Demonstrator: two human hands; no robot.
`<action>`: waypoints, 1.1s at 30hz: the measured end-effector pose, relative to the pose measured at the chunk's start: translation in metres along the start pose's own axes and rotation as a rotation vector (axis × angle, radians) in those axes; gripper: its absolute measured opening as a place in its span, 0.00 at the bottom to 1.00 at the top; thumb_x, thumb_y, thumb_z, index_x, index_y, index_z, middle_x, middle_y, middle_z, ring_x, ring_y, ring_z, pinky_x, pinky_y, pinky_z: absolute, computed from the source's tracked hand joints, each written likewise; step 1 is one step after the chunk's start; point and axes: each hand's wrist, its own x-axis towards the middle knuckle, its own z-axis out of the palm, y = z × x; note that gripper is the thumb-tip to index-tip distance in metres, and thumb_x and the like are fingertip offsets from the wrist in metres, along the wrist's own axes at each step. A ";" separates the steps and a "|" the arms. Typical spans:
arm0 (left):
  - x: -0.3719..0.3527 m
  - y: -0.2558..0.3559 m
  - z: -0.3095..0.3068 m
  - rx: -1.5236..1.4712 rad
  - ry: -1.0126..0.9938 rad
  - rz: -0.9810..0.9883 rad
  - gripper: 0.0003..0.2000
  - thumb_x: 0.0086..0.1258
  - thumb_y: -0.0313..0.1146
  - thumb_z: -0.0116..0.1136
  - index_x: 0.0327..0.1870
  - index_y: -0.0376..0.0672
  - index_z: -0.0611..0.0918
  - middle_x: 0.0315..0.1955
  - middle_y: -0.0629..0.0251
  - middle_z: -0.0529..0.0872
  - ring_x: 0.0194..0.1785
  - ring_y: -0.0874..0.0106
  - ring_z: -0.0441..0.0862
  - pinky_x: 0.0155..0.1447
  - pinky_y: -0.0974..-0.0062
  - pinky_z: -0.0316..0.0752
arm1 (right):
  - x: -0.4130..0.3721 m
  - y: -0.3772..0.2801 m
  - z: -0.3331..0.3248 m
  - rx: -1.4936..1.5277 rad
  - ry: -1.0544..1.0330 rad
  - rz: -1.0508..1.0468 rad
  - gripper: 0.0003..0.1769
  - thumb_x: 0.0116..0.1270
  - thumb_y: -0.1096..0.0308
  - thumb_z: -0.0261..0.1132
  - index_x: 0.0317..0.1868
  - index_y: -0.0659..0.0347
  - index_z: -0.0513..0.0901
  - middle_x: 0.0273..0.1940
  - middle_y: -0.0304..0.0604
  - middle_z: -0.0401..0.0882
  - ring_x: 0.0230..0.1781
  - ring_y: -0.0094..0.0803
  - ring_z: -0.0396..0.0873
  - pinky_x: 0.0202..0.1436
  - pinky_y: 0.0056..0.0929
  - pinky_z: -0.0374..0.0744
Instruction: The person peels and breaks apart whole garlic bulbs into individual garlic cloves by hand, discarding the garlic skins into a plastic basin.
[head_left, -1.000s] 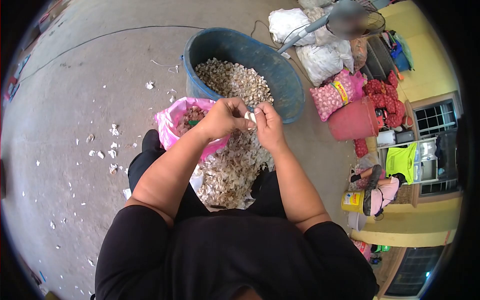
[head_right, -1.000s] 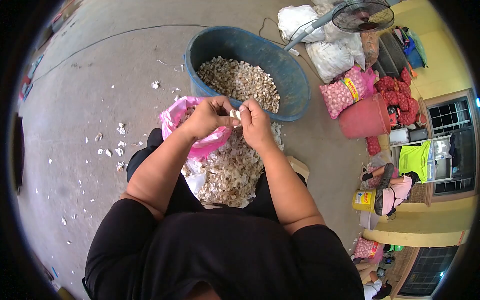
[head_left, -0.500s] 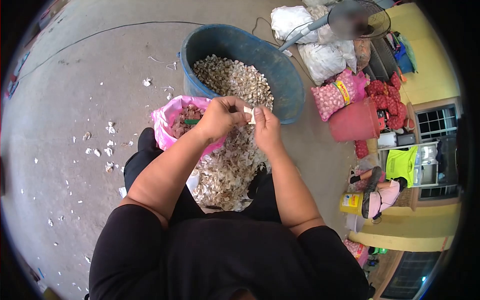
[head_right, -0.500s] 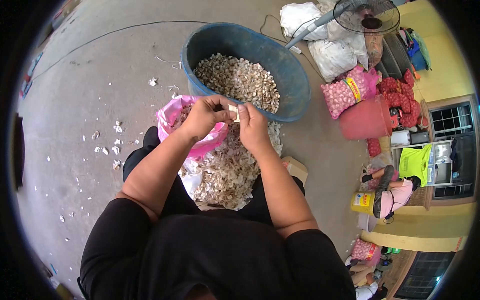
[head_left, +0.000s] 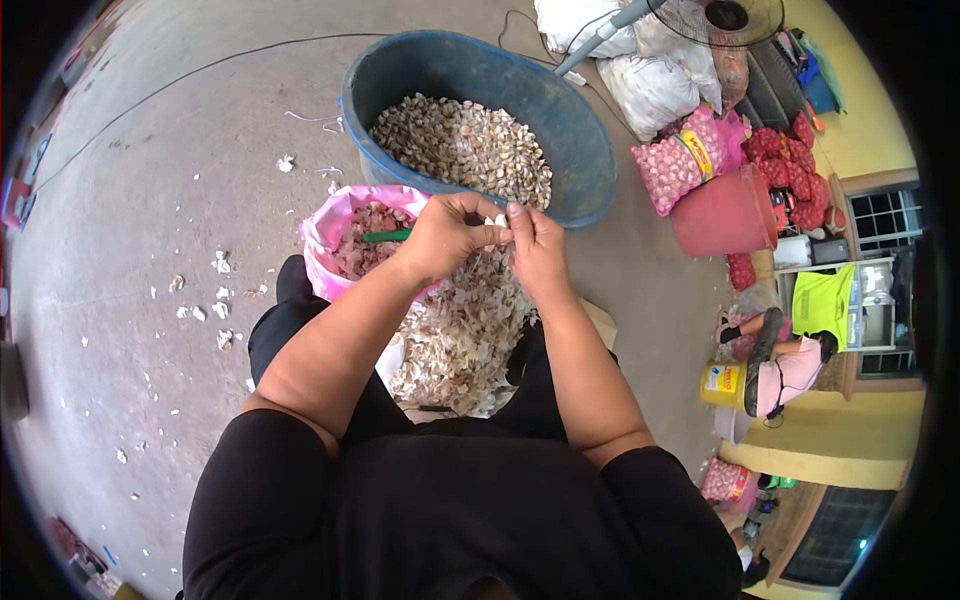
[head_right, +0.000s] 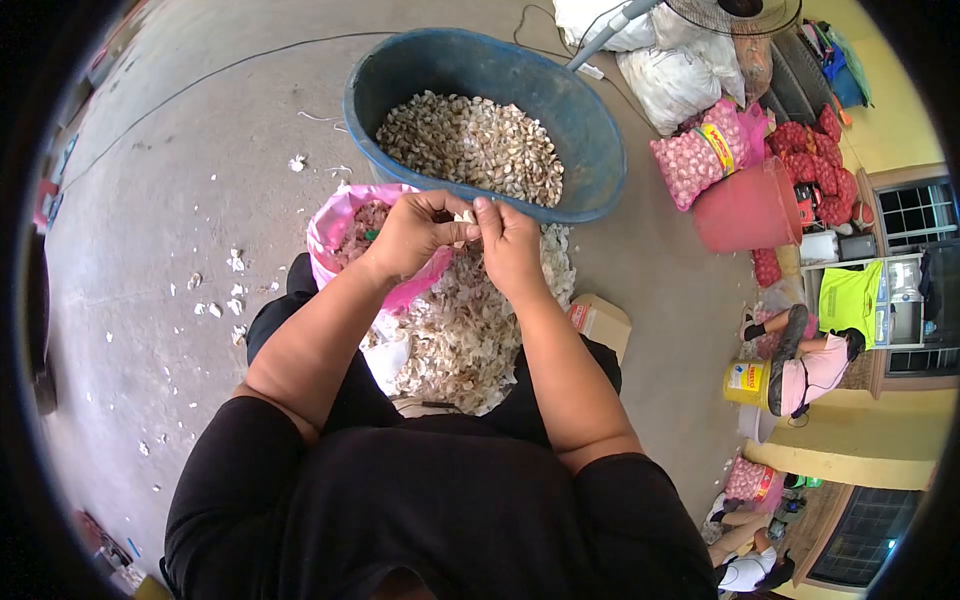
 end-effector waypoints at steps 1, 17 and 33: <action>0.000 -0.003 0.004 -0.002 0.024 0.032 0.07 0.54 0.25 0.62 0.33 0.35 0.77 0.29 0.65 0.80 0.30 0.79 0.75 0.34 0.82 0.72 | 0.000 0.002 0.000 0.013 0.039 0.006 0.16 0.66 0.56 0.53 0.30 0.61 0.74 0.16 0.32 0.65 0.14 0.17 0.61 0.16 0.21 0.61; 0.003 -0.001 0.012 -0.160 0.132 -0.028 0.04 0.64 0.31 0.53 0.31 0.41 0.76 0.20 0.75 0.74 0.21 0.85 0.66 0.23 0.88 0.58 | -0.006 -0.014 -0.013 0.711 -0.163 0.447 0.12 0.63 0.56 0.52 0.32 0.56 0.72 0.17 0.34 0.66 0.13 0.21 0.61 0.15 0.20 0.61; -0.003 -0.112 -0.001 0.851 -0.251 -0.405 0.13 0.54 0.37 0.55 0.31 0.35 0.79 0.21 0.59 0.80 0.24 0.71 0.76 0.30 0.73 0.71 | -0.030 0.072 -0.056 -1.085 -0.545 0.225 0.16 0.54 0.60 0.63 0.37 0.63 0.76 0.34 0.54 0.77 0.36 0.48 0.75 0.40 0.37 0.74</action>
